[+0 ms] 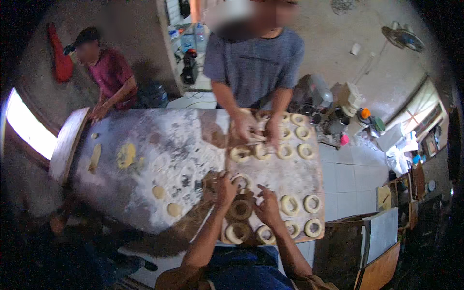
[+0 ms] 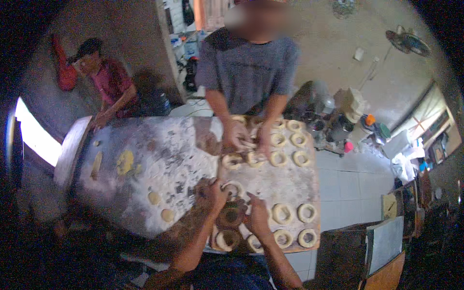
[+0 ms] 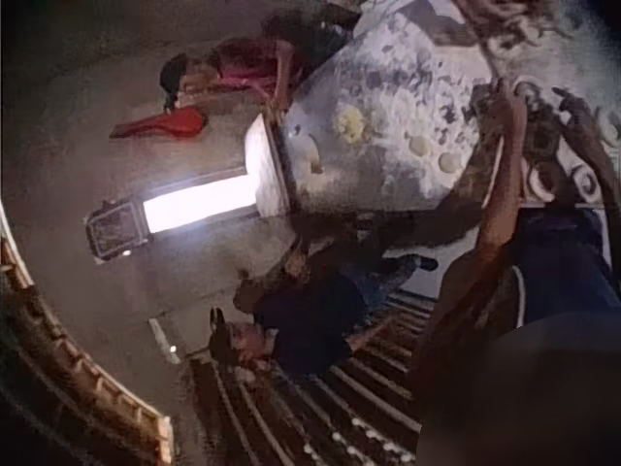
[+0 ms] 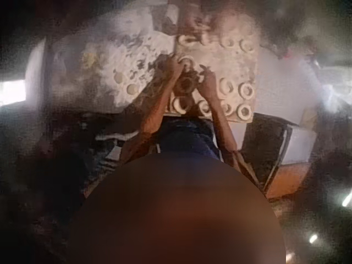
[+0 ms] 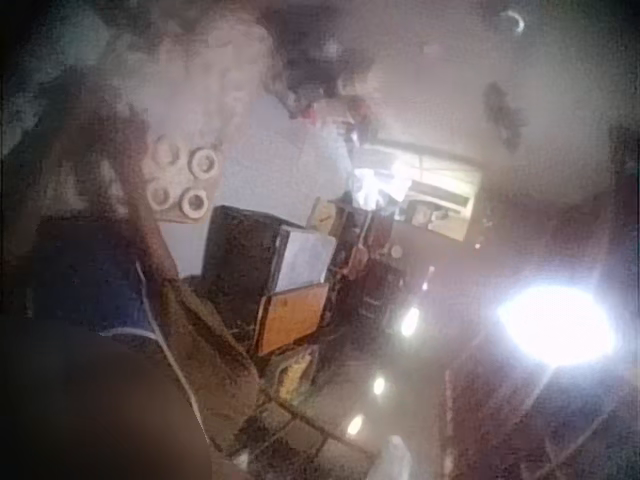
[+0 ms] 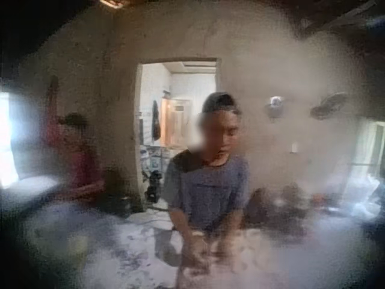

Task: The person shapes small dough balls into rings by hand and places them on a wooden board. Another person rolls dough nearby. The shaped rings are arranged in rows and later loaded onto a multi-tier rack.

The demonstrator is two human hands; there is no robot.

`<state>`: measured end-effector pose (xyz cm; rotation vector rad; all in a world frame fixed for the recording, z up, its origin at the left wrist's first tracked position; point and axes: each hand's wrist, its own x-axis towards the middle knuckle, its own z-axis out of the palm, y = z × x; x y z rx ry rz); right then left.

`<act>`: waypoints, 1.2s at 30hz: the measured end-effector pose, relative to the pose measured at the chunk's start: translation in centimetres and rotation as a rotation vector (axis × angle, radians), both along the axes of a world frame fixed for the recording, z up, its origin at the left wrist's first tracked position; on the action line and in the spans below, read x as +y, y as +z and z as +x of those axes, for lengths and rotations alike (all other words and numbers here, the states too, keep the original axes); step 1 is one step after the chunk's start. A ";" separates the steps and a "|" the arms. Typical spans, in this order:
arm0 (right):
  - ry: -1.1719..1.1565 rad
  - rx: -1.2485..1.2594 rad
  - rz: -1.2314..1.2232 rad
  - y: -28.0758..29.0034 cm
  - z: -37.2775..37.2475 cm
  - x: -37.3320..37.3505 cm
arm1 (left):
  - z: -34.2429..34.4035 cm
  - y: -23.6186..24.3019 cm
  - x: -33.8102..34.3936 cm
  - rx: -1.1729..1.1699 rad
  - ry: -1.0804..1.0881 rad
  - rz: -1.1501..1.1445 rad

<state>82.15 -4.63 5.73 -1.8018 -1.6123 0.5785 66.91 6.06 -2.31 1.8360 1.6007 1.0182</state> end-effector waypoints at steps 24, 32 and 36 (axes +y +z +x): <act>0.187 1.189 -0.597 -0.7 -20.5 -1.3 | -23.1 7.1 -12.8 -0.658 -0.020 -0.041; 0.128 0.802 -0.274 0.9 -21.4 -1.2 | -22.8 8.2 -11.9 -0.620 0.006 -0.514; 0.112 0.648 -0.183 1.9 -21.6 -0.6 | -21.8 7.9 -11.1 -0.676 -0.072 -0.374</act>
